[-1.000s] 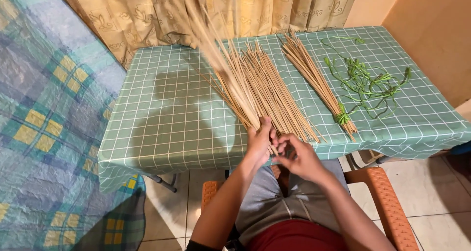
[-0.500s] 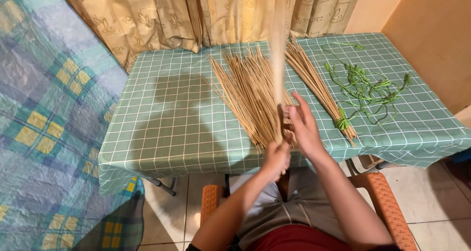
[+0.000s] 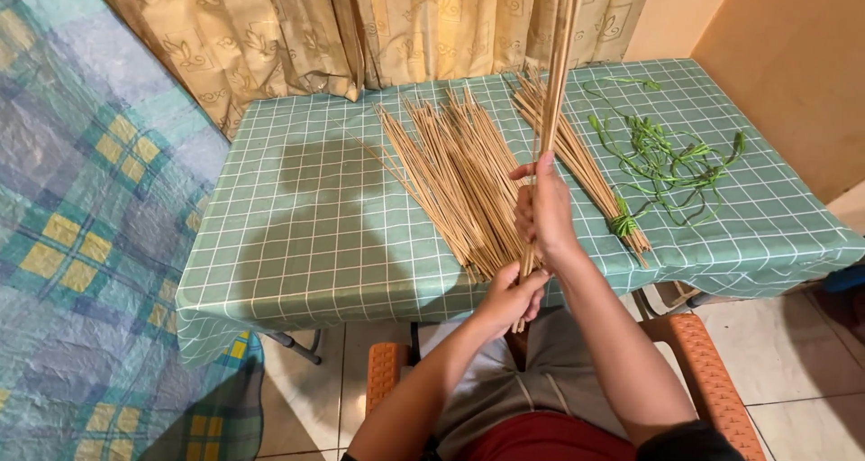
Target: Assembling brooms by bundling thin wooden sticks and tying them with plastic strips.
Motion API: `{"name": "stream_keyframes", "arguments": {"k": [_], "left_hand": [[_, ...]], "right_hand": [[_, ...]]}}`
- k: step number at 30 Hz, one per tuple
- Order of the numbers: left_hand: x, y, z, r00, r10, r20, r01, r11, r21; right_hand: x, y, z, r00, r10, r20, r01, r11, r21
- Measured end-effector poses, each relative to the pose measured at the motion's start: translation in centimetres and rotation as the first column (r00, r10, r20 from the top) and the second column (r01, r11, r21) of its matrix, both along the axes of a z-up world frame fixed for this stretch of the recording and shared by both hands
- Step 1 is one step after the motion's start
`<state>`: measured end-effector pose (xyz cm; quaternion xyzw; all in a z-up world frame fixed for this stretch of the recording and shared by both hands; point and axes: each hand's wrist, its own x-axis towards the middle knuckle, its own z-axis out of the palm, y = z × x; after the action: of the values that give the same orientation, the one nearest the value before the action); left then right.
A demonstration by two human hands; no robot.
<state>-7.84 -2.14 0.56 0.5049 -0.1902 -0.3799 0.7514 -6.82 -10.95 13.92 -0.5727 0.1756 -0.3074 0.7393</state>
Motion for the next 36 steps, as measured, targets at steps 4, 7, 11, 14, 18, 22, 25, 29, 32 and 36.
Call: {"name": "stream_keyframes", "arguments": {"k": [4,7,11,14,18,22,25,29,32,36], "left_hand": [[0.1,-0.2,-1.2,1.000,0.006,-0.009,-0.007,0.999,-0.038],[1.0,0.6,0.8,0.999,0.005,0.052,-0.002,0.999,-0.052],[1.8,3.0,6.6,0.994,-0.055,-0.094,0.032,0.972,-0.234],[3.0,1.6,2.3,0.980,-0.114,-0.161,0.069,0.963,-0.260],[5.4,4.3,1.3,0.969,-0.121,0.214,0.094,0.987,0.130],[5.0,2.1,-0.4,0.935,-0.197,0.295,0.210,0.978,-0.011],[3.4,2.8,3.1,0.929,-0.120,0.351,0.132,0.991,-0.011],[2.3,3.8,5.8,0.929,-0.146,0.339,0.149,0.989,0.016],[2.1,3.9,5.6,0.948,-0.207,0.240,0.192,0.978,0.085],[1.7,4.2,6.4,0.964,-0.252,0.081,0.235,0.957,0.171]], "right_hand": [[1.3,-0.2,-2.1,1.000,-0.008,0.002,0.009,0.991,-0.135],[1.7,0.2,-2.2,1.000,0.002,0.029,-0.002,1.000,-0.005],[2.4,0.1,-3.6,0.996,0.084,-0.030,-0.087,0.987,-0.138],[2.2,0.6,-2.7,0.994,0.105,-0.031,-0.109,0.972,-0.208],[1.4,1.0,-1.1,0.997,0.077,-0.019,-0.079,0.964,-0.252],[1.1,0.7,-0.7,0.997,0.055,-0.044,-0.066,0.957,-0.284],[1.6,-0.3,-2.1,0.994,0.046,-0.098,-0.078,0.933,-0.351],[1.2,0.1,-2.2,0.986,0.010,-0.167,-0.073,0.924,-0.375],[1.1,0.0,-2.7,0.972,0.008,-0.235,-0.097,0.924,-0.370],[2.4,-0.5,-5.8,0.949,0.043,-0.312,-0.153,0.928,-0.339]]}}
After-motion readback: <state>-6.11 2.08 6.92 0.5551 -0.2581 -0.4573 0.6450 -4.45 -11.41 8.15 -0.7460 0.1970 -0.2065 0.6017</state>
